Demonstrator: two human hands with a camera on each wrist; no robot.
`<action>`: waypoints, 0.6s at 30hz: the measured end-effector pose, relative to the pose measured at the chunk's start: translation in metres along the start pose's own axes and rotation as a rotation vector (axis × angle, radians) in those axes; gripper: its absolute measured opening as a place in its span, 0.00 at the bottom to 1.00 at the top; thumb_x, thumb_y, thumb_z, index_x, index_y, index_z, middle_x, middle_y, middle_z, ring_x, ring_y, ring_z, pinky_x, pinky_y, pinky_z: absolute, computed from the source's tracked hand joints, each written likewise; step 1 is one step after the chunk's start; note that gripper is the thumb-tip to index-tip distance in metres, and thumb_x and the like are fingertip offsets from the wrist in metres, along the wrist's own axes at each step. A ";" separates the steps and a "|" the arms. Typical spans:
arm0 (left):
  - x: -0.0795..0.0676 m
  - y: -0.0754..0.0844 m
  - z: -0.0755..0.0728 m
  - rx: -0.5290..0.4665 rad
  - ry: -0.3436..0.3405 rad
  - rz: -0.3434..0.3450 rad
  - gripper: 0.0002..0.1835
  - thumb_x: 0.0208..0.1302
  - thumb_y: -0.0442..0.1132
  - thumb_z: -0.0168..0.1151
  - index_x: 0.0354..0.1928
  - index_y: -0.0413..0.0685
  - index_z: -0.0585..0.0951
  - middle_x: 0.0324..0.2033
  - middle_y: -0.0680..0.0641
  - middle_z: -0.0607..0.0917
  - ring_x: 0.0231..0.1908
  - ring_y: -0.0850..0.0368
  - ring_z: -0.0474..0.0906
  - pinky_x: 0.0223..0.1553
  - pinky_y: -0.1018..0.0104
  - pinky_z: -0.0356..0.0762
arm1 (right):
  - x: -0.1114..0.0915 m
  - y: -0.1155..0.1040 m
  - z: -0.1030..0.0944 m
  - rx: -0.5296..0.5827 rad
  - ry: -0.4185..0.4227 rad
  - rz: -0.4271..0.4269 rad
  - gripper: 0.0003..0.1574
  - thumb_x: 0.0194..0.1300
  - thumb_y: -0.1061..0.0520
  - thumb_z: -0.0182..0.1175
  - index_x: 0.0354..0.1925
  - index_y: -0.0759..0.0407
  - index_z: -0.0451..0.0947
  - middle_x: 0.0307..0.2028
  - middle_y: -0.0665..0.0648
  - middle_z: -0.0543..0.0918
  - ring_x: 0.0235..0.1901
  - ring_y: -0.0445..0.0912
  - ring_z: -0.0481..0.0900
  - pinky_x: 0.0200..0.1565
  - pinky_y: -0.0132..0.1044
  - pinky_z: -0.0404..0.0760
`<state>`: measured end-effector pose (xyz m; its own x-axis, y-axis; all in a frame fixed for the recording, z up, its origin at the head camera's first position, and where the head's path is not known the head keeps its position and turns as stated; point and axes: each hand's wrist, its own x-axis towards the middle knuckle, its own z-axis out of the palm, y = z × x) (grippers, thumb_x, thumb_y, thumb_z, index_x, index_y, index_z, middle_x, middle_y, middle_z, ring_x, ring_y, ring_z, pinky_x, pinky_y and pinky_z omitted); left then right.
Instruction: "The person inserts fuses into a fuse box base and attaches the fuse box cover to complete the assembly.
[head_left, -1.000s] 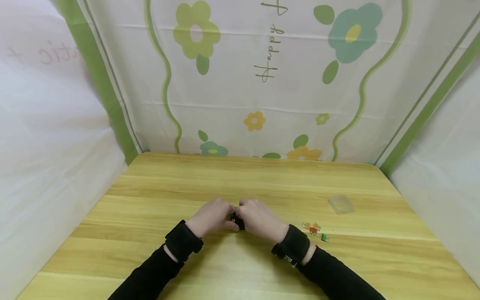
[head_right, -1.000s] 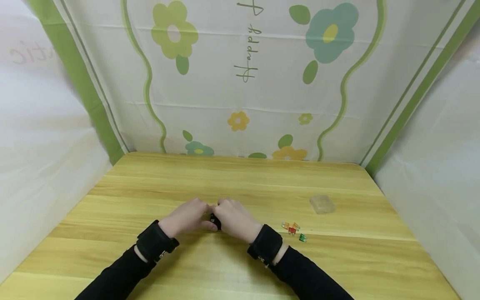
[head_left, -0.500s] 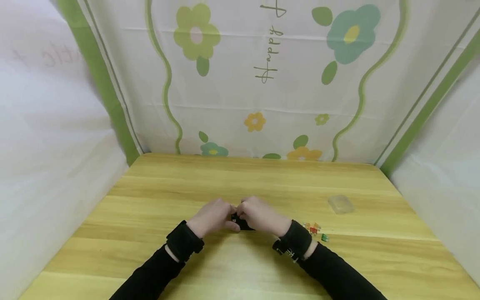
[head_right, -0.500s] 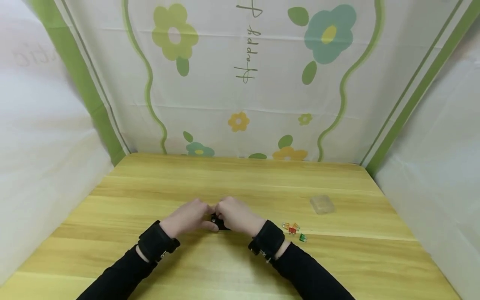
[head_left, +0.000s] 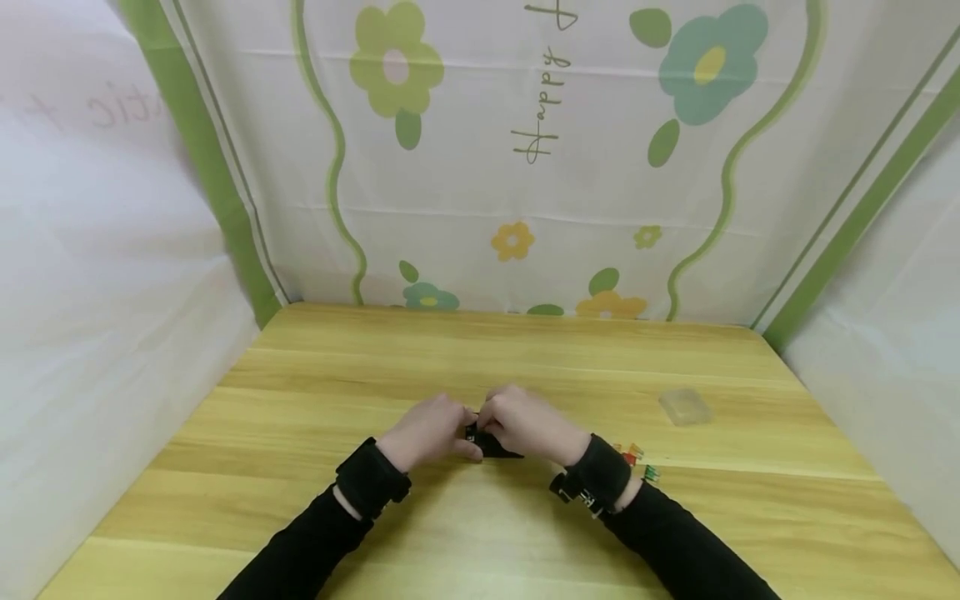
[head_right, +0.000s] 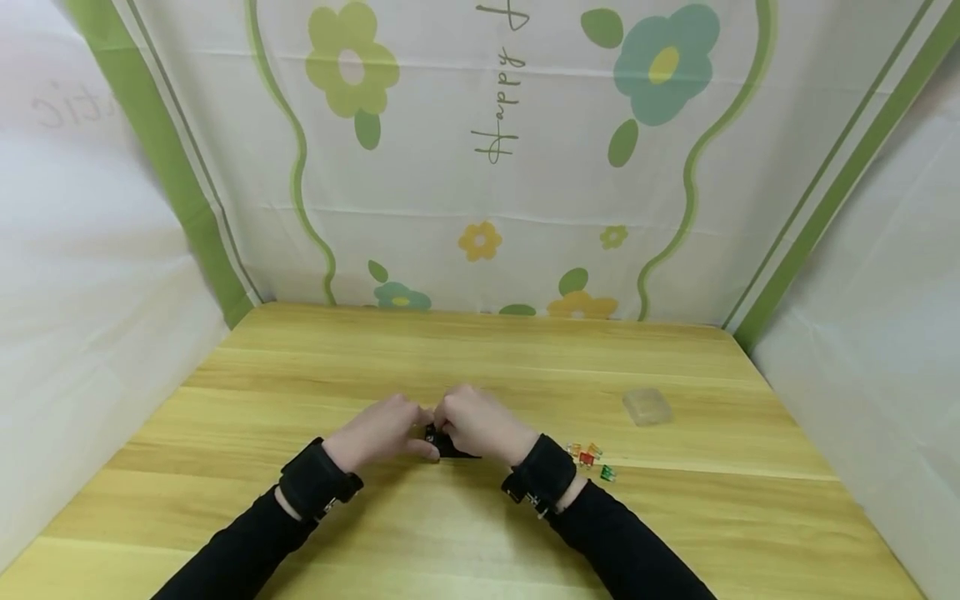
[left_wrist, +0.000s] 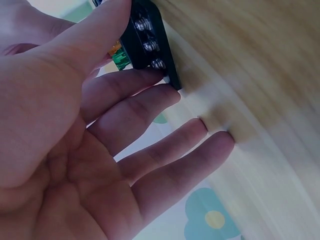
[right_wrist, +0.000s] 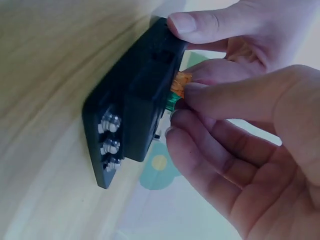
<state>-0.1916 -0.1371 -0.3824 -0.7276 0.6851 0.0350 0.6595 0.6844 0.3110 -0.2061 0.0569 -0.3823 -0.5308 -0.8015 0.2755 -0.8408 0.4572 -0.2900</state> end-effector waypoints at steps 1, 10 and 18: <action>0.000 0.000 0.000 0.001 0.003 0.001 0.12 0.54 0.52 0.68 0.29 0.54 0.79 0.15 0.58 0.63 0.17 0.65 0.57 0.22 0.74 0.55 | 0.000 0.000 0.002 0.000 0.004 -0.001 0.12 0.59 0.71 0.58 0.33 0.58 0.85 0.31 0.50 0.80 0.32 0.38 0.77 0.35 0.21 0.70; -0.001 0.002 0.001 0.012 0.024 0.002 0.14 0.53 0.52 0.69 0.25 0.54 0.75 0.15 0.58 0.62 0.18 0.65 0.57 0.22 0.73 0.55 | -0.001 -0.002 0.010 -0.039 0.047 0.036 0.13 0.56 0.72 0.58 0.29 0.58 0.85 0.27 0.50 0.79 0.29 0.38 0.77 0.32 0.20 0.69; -0.002 0.002 0.003 0.019 0.035 0.010 0.14 0.53 0.51 0.69 0.25 0.53 0.76 0.16 0.58 0.66 0.18 0.65 0.58 0.22 0.74 0.56 | -0.002 -0.004 0.010 -0.052 0.054 0.041 0.13 0.56 0.72 0.58 0.30 0.58 0.86 0.29 0.52 0.80 0.31 0.40 0.79 0.34 0.20 0.70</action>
<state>-0.1878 -0.1365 -0.3846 -0.7272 0.6827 0.0717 0.6697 0.6826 0.2924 -0.2003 0.0531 -0.3912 -0.5691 -0.7600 0.3138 -0.8216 0.5101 -0.2545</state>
